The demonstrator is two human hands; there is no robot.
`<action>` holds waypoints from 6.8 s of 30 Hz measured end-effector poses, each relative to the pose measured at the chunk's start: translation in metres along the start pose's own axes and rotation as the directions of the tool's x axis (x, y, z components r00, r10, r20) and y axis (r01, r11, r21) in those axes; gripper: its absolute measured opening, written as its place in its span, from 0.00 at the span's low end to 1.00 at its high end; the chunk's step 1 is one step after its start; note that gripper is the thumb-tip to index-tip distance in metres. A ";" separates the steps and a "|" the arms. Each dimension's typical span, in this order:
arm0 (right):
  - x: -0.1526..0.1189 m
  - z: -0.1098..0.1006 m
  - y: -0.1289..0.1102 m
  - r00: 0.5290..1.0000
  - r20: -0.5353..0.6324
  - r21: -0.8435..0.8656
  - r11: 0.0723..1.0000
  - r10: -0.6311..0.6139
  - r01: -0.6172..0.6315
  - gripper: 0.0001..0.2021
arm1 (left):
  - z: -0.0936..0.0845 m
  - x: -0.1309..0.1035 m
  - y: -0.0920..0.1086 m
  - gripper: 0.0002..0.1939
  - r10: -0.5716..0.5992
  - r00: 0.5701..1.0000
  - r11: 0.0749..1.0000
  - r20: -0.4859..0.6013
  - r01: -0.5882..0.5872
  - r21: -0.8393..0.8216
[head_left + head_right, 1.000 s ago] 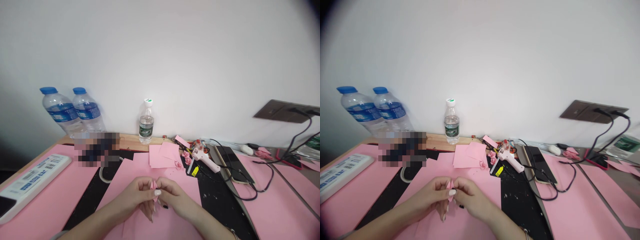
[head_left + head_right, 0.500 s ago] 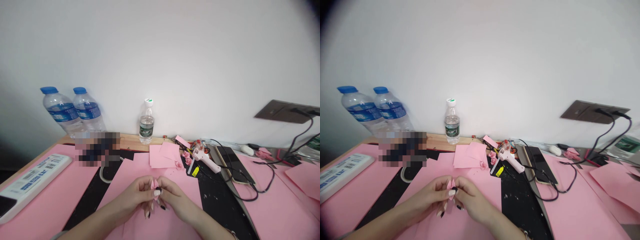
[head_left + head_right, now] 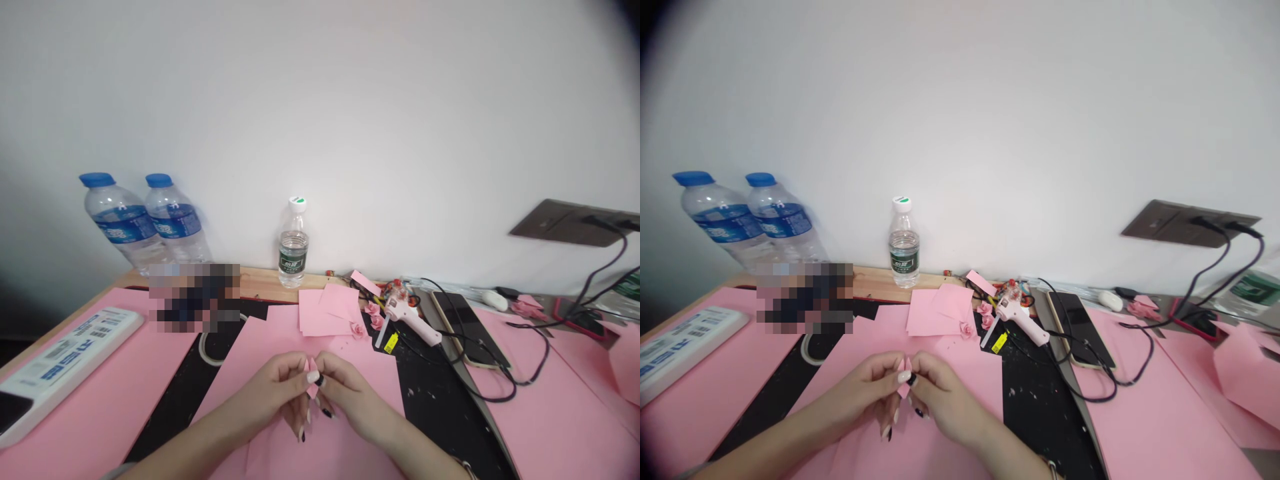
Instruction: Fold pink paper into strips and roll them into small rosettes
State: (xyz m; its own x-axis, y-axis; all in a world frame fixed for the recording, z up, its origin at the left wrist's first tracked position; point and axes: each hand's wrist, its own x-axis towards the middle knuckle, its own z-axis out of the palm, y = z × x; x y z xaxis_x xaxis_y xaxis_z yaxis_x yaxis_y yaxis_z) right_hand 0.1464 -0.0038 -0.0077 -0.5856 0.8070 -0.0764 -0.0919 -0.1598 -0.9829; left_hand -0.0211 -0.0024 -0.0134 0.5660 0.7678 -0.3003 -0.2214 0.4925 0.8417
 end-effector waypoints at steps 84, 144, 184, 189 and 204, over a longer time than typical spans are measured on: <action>-0.005 0.011 -0.012 0.992 0.028 -0.247 0.961 -0.124 0.127 0.17 | 0.011 -0.010 -0.003 0.24 0.222 0.962 0.900 -0.157 -0.141 0.412; -0.006 0.009 -0.007 0.982 -0.115 -0.280 0.954 -0.148 0.111 0.05 | 0.011 -0.012 -0.002 0.20 0.405 0.878 0.738 -0.254 -0.150 0.658; -0.011 0.017 0.007 0.946 -0.231 -0.615 0.788 -0.227 0.039 0.13 | 0.019 -0.015 -0.022 0.16 0.422 0.900 0.618 -0.110 -0.197 0.761; -0.010 0.018 0.014 0.938 -0.233 -0.609 0.790 -0.255 0.064 0.12 | 0.022 -0.016 -0.028 0.16 0.428 0.884 0.676 -0.190 -0.174 0.716; -0.007 0.011 -0.003 0.947 -0.161 -0.628 0.769 -0.278 0.119 0.10 | 0.019 -0.013 -0.012 0.16 0.407 0.889 0.666 -0.208 -0.133 0.734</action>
State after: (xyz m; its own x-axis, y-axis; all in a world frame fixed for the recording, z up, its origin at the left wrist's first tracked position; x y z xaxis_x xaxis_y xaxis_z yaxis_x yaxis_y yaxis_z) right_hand 0.1422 -0.0154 -0.0021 -0.3993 0.9003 0.1735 0.3658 0.3300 -0.8703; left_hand -0.0111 -0.0264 -0.0113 0.2484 0.9685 -0.0178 0.3602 -0.0753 0.9298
